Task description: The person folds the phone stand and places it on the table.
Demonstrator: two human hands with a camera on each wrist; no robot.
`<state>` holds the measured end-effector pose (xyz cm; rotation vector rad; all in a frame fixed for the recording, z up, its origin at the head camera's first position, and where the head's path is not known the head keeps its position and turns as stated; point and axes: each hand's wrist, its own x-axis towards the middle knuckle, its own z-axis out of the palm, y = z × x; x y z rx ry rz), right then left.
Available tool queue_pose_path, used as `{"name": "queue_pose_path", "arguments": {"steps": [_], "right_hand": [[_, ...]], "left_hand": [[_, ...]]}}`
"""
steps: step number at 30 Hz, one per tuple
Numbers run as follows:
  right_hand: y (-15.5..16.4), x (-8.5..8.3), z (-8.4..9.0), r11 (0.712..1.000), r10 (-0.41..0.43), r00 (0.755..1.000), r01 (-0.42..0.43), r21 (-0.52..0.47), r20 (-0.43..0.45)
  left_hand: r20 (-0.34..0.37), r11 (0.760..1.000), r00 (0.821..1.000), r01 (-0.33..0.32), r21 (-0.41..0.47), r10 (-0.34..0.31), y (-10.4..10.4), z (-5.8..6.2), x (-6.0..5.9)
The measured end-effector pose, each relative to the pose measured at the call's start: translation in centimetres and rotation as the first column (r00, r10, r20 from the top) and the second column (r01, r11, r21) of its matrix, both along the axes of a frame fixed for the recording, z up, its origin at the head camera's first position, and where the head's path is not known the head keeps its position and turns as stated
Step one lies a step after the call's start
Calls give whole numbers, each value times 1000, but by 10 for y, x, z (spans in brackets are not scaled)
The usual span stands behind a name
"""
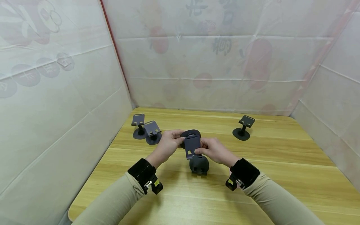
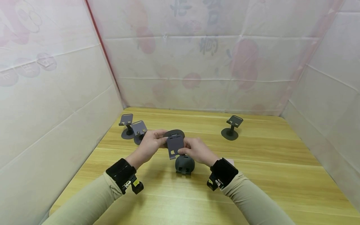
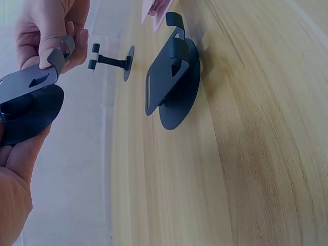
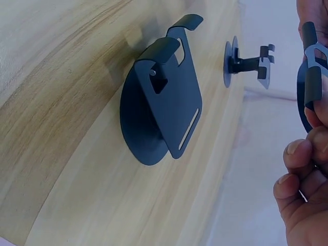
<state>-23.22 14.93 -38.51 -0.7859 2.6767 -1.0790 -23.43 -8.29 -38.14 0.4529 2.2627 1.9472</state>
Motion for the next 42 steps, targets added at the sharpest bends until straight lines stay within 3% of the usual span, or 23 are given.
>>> {"name": "queue_pose_path", "arguments": {"steps": [16, 42], "right_hand": [[-3, 2, -9, 999, -1, 984, -6, -40, -176], [-5, 3, -9, 1000, -3, 986, 3, -2, -167]], "left_hand": [[66, 998, 997, 25, 52, -29, 1, 2, 1], [70, 1000, 998, -9, 29, 7, 0, 1, -1]]}}
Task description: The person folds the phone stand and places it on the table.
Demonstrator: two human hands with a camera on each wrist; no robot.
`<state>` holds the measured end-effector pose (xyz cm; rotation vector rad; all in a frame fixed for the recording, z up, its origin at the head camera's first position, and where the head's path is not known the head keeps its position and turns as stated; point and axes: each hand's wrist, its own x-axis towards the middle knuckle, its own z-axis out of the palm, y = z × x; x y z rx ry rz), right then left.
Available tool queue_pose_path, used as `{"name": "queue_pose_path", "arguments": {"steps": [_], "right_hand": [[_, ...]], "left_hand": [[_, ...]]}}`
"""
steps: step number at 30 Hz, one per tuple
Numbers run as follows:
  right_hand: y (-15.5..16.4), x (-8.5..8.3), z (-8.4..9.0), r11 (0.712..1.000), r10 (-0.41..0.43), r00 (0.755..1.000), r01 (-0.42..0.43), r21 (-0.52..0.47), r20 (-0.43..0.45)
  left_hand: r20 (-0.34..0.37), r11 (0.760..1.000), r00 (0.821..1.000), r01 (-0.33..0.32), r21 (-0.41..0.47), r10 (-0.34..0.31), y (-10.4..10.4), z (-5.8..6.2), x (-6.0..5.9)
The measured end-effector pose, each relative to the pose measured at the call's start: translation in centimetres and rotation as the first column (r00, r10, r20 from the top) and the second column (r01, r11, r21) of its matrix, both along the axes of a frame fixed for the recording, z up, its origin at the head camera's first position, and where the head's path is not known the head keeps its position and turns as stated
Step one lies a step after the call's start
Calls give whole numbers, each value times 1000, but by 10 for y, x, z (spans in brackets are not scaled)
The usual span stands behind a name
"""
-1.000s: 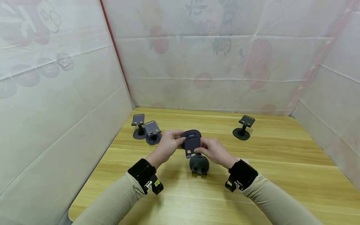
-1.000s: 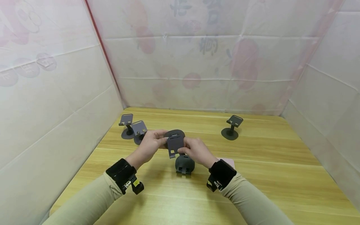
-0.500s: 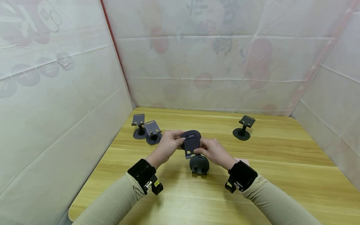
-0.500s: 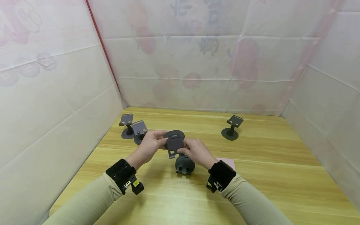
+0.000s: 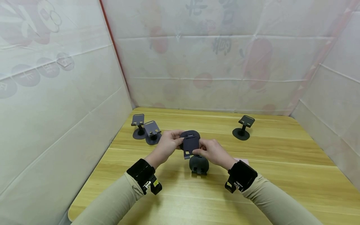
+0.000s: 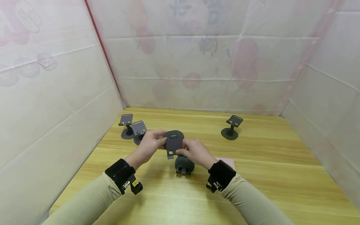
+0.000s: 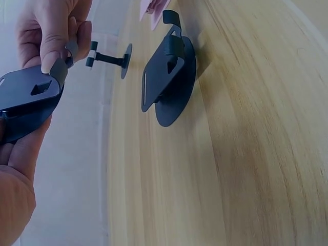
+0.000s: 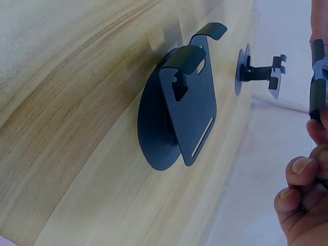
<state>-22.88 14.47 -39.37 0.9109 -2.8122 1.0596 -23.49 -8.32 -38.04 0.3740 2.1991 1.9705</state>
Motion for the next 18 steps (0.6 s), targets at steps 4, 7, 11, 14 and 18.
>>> {"name": "queue_pose_path", "arguments": {"steps": [4, 7, 11, 14, 18], "right_hand": [[-1, 1, 1, 1000, 6, 1000, -6, 26, 1], [-1, 1, 3, 999, 19, 1000, -19, 41, 7], [2, 2, 8, 999, 24, 999, -25, 42, 25], [9, 1, 12, 999, 3, 1000, -5, 52, 30], [21, -5, 16, 997, -45, 999, 43, 67, 20]], "left_hand": [[6, 1000, 1000, -9, -10, 9, -2, -2, 0], [31, 1000, 999, -21, 0, 21, -5, -4, 0], [54, 1000, 998, -26, 6, 26, -11, -6, 1], [78, 1000, 997, -29, -12, 30, -18, -9, 2], [129, 998, 990, -49, -37, 54, -30, -15, 3]]}}
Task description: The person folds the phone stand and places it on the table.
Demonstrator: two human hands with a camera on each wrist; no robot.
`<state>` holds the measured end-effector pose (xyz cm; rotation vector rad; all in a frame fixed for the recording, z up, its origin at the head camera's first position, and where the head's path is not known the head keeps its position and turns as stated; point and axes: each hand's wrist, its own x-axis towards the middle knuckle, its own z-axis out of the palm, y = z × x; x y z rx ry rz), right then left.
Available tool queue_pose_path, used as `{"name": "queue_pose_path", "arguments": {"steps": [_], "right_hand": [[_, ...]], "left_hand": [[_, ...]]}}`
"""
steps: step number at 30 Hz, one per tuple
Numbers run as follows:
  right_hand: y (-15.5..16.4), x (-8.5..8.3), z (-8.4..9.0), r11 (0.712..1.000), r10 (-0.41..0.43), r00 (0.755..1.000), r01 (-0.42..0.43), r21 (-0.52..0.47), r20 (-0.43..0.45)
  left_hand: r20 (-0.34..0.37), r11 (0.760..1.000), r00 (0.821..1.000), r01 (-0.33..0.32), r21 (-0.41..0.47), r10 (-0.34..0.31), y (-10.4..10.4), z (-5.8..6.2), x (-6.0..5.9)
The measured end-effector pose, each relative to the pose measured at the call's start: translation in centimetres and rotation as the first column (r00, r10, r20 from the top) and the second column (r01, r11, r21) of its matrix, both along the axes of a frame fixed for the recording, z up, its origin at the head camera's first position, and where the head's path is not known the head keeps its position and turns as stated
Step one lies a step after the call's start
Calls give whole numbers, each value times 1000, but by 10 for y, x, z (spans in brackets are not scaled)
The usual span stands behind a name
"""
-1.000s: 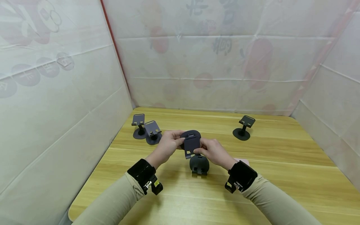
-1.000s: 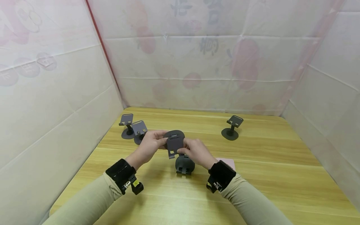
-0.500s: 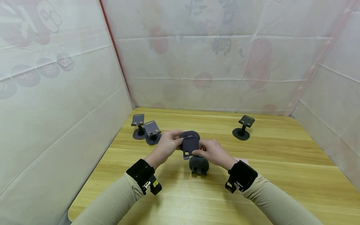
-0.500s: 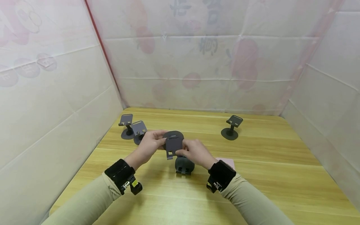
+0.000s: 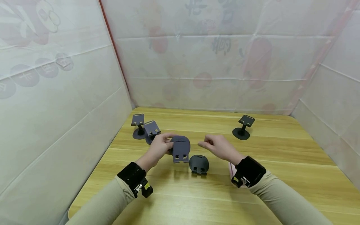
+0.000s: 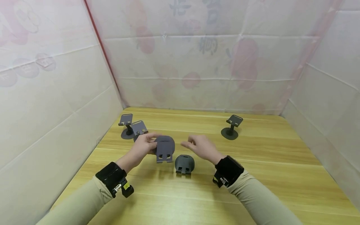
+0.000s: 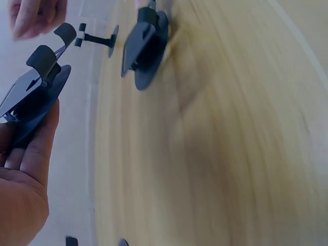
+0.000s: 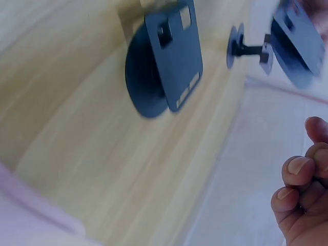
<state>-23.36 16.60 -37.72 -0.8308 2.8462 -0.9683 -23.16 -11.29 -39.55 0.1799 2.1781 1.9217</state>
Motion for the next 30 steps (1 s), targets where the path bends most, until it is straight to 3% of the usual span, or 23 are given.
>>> {"name": "queue_pose_path", "arguments": {"steps": [10, 18, 26, 30], "right_hand": [[42, -16, 14, 988, -151, 984, 151, 0, -96], [80, -30, 9, 965, -258, 944, 261, -13, -205], [113, -33, 7, 930, -365, 915, 365, -34, -169], [133, -40, -5, 916, -400, 903, 392, -83, -157]], "left_hand": [[86, 994, 994, -55, -95, 64, -26, -16, 6], [136, 984, 985, -81, -158, 103, -32, -24, 9], [130, 970, 983, -99, -222, 131, -33, -36, 10], [116, 965, 983, -109, -239, 140, -32, -41, 10]]}}
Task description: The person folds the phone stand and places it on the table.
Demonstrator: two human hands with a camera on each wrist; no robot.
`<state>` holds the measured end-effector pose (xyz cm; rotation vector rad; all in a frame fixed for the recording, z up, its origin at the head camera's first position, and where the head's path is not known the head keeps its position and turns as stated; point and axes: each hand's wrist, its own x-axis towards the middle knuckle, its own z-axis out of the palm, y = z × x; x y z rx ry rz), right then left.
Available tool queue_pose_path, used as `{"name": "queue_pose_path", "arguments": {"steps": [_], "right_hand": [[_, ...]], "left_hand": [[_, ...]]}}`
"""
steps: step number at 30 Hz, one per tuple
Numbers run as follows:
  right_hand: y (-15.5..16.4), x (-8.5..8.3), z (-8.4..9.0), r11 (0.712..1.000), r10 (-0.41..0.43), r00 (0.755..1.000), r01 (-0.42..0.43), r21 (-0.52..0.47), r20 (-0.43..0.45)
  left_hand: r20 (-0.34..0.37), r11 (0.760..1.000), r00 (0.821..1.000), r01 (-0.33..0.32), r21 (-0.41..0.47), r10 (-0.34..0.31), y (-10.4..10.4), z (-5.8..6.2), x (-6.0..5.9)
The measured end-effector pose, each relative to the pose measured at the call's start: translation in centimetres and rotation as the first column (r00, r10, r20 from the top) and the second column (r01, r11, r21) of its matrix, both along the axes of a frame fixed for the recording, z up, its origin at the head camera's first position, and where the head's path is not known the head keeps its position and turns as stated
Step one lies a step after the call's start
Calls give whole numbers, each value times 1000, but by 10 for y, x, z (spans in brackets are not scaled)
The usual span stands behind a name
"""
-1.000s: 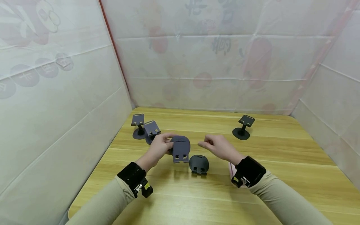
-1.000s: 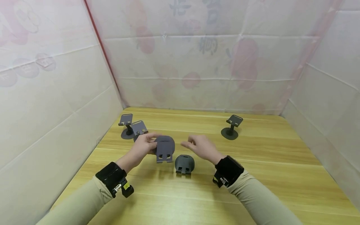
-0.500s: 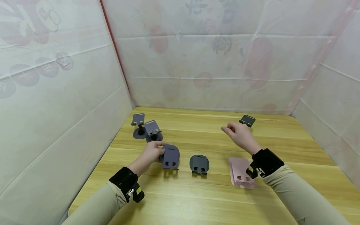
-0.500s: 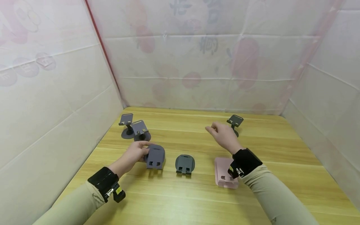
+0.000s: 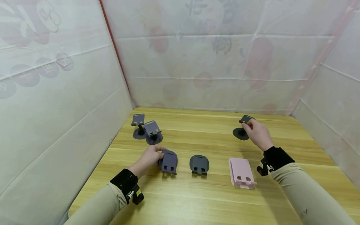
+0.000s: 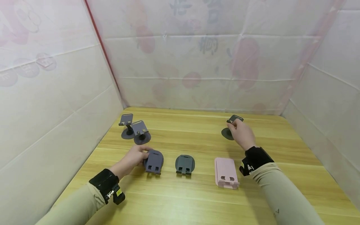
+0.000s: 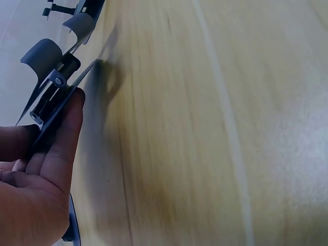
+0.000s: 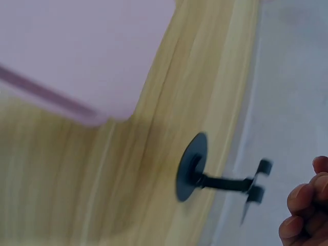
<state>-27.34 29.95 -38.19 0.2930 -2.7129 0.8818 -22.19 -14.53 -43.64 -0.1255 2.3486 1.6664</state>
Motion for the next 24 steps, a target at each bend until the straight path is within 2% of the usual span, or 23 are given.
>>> {"name": "queue_pose_path", "arguments": {"steps": [5, 9, 16, 20, 24], "right_hand": [[14, -3, -6, 998, -60, 998, 59, 13, 21], [16, -1, -4, 991, -119, 992, 116, 61, 46], [24, -5, -13, 986, -158, 978, 148, 81, 134], [25, -7, -15, 986, -159, 976, 149, 78, 150], [24, -10, -18, 990, -114, 984, 101, 100, 134]], "left_hand": [[3, 999, 1000, -4, -48, 4, -2, -4, -1], [-19, 994, 1000, 6, -106, -8, -1, -5, -2], [-39, 983, 999, 9, -183, -16, 0, -3, -1], [-86, 961, 995, 15, -274, -40, -1, -4, -1], [-148, 928, 986, 20, -372, -80, -2, -4, -2]]}}
